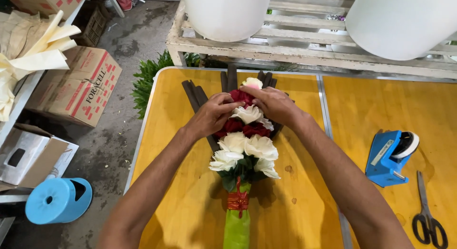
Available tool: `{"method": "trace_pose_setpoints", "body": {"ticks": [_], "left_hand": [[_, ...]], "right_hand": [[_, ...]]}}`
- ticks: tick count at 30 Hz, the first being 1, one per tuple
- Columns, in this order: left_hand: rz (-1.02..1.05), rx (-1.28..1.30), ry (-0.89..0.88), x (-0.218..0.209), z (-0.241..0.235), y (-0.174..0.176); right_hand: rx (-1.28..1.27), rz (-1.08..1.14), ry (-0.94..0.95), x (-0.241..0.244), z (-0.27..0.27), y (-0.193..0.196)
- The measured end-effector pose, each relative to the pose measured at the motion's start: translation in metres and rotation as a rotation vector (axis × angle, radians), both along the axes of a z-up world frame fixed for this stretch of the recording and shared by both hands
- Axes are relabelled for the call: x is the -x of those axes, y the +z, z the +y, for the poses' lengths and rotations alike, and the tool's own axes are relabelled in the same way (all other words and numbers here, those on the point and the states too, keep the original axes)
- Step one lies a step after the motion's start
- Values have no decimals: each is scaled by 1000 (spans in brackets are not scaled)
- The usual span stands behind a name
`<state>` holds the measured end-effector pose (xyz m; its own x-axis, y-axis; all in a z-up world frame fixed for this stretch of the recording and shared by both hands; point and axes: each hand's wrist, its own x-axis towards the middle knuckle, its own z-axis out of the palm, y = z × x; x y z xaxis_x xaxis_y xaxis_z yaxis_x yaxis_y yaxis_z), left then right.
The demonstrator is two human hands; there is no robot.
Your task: Arranging red and white flowers into a bouquet on a yellow table.
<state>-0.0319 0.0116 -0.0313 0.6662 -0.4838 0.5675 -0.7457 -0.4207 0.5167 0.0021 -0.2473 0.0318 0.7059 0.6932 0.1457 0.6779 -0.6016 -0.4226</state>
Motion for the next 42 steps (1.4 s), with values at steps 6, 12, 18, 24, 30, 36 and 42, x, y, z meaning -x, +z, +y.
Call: {"method": "trace_pose_setpoints", "body": {"ticks": [6, 12, 18, 24, 30, 36, 42], "left_hand": [[236, -8, 168, -27, -12, 6], [329, -233, 147, -43, -15, 21], [133, -291, 183, -58, 5, -52], [290, -37, 216, -30, -4, 16], [252, -86, 108, -46, -65, 63], [224, -805, 36, -71, -115, 58], [374, -887, 44, -59, -121, 85]], "right_hand": [[-19, -269, -48, -49, -6, -85], [-114, -105, -2, -9, -3, -26], [-285, 22, 25, -8, -15, -29], [-796, 106, -404, -15, -33, -72], [-1024, 274, -454, -25, -32, -138], [-1180, 411, -423, -6, -17, -143], [-1213, 467, -404, -1, -33, -138]]}}
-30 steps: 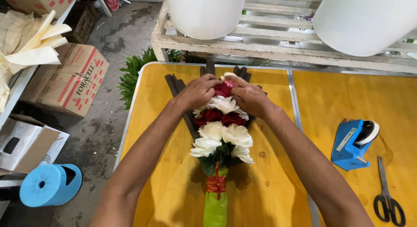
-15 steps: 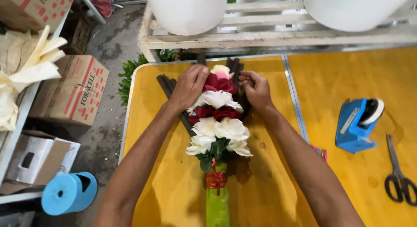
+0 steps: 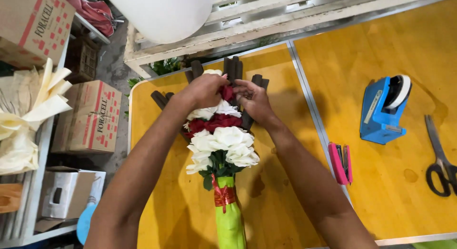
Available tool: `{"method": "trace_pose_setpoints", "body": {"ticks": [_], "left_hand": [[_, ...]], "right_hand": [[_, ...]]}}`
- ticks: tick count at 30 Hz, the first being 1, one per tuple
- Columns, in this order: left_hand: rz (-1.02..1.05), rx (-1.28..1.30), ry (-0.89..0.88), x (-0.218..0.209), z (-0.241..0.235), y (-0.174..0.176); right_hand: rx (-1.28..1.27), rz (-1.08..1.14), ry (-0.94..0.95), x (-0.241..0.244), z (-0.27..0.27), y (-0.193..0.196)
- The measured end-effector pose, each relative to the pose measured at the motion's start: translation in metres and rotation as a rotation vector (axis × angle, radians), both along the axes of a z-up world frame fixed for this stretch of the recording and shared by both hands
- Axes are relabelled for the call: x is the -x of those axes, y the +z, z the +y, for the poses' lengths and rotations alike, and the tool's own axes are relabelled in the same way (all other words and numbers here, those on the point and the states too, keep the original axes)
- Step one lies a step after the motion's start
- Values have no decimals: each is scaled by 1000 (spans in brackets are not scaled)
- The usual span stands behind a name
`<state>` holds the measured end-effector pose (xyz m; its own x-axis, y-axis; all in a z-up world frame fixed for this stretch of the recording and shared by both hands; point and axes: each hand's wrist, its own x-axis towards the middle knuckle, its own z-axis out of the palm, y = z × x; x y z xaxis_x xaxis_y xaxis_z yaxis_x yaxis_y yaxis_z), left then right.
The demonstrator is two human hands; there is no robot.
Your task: Arranging red and white flowers into a bouquet on a yellow table.
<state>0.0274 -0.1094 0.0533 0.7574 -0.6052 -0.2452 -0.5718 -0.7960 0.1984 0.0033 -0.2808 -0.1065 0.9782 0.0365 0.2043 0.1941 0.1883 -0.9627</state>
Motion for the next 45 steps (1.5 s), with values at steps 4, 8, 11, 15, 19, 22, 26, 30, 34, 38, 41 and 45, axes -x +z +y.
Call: {"method": "trace_pose_setpoints", "body": {"ticks": [4, 8, 11, 15, 19, 22, 26, 30, 34, 38, 41, 45], "left_hand": [[13, 65, 8, -14, 11, -13], [27, -83, 41, -15, 4, -14], [28, -275, 21, -10, -13, -7], [-49, -548, -86, -43, -4, -53], [-79, -432, -60, -47, -4, -46], [-30, -323, 4, -43, 0, -31], [32, -166, 117, -26, 6, -8], [74, -51, 120, -16, 10, 4], [84, -13, 106, -14, 9, 10], [35, -105, 65, -16, 9, 2], [13, -224, 22, -22, 11, -11], [-47, -264, -98, -31, 10, -21]], "right_hand": [[217, -14, -7, -11, 1, -24], [687, -209, -95, -16, 10, -30], [681, -321, -105, -9, 9, -18], [587, -437, -93, -12, 7, -18], [481, -421, -8, -3, -4, 7], [381, -377, 44, -2, -5, 15], [529, -235, 132, -11, -2, 22], [797, -348, 157, -33, 4, 7], [860, -392, 131, -51, 7, -13], [627, -461, 99, -38, 6, -3], [486, -424, 92, -22, 6, 6], [362, -328, 14, -13, 5, 7]]}}
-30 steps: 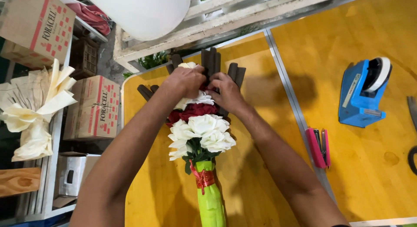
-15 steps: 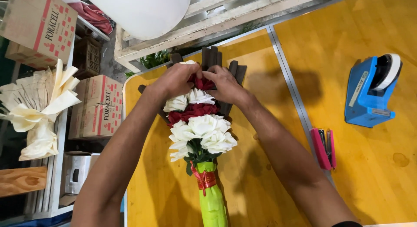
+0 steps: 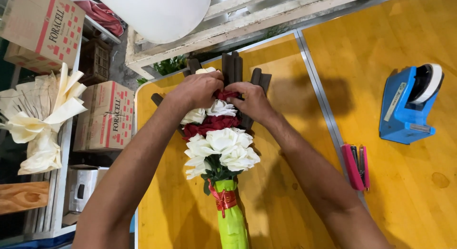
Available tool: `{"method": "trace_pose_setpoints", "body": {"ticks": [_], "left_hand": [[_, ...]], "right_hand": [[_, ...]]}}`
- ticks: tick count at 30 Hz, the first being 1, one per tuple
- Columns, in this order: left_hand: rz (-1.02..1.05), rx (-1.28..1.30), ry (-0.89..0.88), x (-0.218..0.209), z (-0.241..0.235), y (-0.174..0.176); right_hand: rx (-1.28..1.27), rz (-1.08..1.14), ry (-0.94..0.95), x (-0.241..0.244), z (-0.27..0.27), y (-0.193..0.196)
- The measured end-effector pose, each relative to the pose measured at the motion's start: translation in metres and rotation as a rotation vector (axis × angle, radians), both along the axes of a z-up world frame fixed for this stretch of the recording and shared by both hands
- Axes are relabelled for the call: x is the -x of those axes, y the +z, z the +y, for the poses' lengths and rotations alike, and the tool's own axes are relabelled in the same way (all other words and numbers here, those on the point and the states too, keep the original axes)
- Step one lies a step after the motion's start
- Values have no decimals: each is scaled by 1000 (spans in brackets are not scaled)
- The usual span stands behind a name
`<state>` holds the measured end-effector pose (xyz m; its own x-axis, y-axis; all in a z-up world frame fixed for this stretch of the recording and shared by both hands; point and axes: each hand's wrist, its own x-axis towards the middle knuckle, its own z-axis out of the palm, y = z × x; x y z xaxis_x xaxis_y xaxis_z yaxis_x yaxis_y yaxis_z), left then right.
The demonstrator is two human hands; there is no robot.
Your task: Arranging red and white flowers into a bouquet on a yellow table.
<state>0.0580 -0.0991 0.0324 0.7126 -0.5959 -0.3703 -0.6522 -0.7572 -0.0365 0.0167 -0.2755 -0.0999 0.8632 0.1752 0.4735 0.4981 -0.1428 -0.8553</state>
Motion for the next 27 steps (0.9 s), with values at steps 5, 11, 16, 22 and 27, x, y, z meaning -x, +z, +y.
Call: {"method": "trace_pose_setpoints", "body": {"ticks": [5, 11, 16, 22, 27], "left_hand": [[-25, 21, 3, 1, 0, 4], [-273, -20, -143, -2, 10, -18], [-500, 34, -232, 9, 16, -20], [-454, 203, -212, 10, 25, -26], [-778, 232, -382, 8, 29, -29]], "right_hand": [[41, 12, -43, 2, -2, -9], [217, -135, -50, 9, 1, -4], [64, 92, 114, 21, -6, 31], [71, 35, 91, 5, 7, 15], [112, -276, 41, -7, 13, -5]]}}
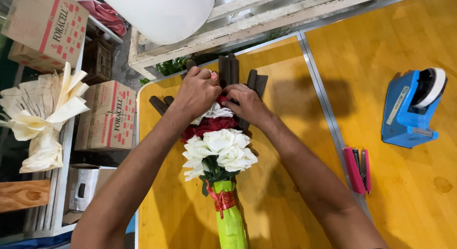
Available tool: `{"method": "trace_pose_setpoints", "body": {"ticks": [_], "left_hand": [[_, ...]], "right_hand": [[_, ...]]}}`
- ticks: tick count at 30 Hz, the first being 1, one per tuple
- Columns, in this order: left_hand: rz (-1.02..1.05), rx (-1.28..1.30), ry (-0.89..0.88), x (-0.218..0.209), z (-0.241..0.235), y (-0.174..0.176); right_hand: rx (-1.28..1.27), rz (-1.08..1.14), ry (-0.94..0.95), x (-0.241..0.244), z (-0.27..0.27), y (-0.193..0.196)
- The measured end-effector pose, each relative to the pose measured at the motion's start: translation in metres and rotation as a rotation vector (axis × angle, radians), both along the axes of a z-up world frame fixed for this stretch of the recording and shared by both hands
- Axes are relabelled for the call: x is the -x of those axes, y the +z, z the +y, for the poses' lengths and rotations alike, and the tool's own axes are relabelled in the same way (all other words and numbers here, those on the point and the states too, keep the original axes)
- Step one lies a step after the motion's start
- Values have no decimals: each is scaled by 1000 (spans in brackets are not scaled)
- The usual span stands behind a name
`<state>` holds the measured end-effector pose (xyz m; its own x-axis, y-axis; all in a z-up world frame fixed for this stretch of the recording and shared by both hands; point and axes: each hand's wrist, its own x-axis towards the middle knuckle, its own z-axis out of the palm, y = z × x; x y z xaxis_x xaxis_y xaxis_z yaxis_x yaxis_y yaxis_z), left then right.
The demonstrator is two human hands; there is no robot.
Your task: Arranging red and white flowers into a bouquet on a yellow table.
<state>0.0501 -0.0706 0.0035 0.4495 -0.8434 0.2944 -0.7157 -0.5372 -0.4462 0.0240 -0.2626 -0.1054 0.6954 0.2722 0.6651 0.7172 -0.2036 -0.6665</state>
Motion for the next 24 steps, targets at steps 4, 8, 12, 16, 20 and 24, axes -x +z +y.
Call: {"method": "trace_pose_setpoints", "body": {"ticks": [4, 8, 12, 16, 20, 24], "left_hand": [[-49, -1, -23, -6, 3, -17], [151, -16, 87, -4, 7, -18], [801, 147, 267, 36, -25, 65], [917, 403, 321, 17, -6, 58], [830, 507, 319, -1, 1, 48], [831, 383, 396, -16, -3, 37]], "right_hand": [[6, 23, -43, 2, 5, -22], [98, -33, -112, 2, 5, -23], [64, 50, 1, 17, -3, 8], [-14, 263, 5, 13, -7, 2], [-28, 334, -94, 13, -3, 25], [285, 264, -121, 13, 4, 28]]}}
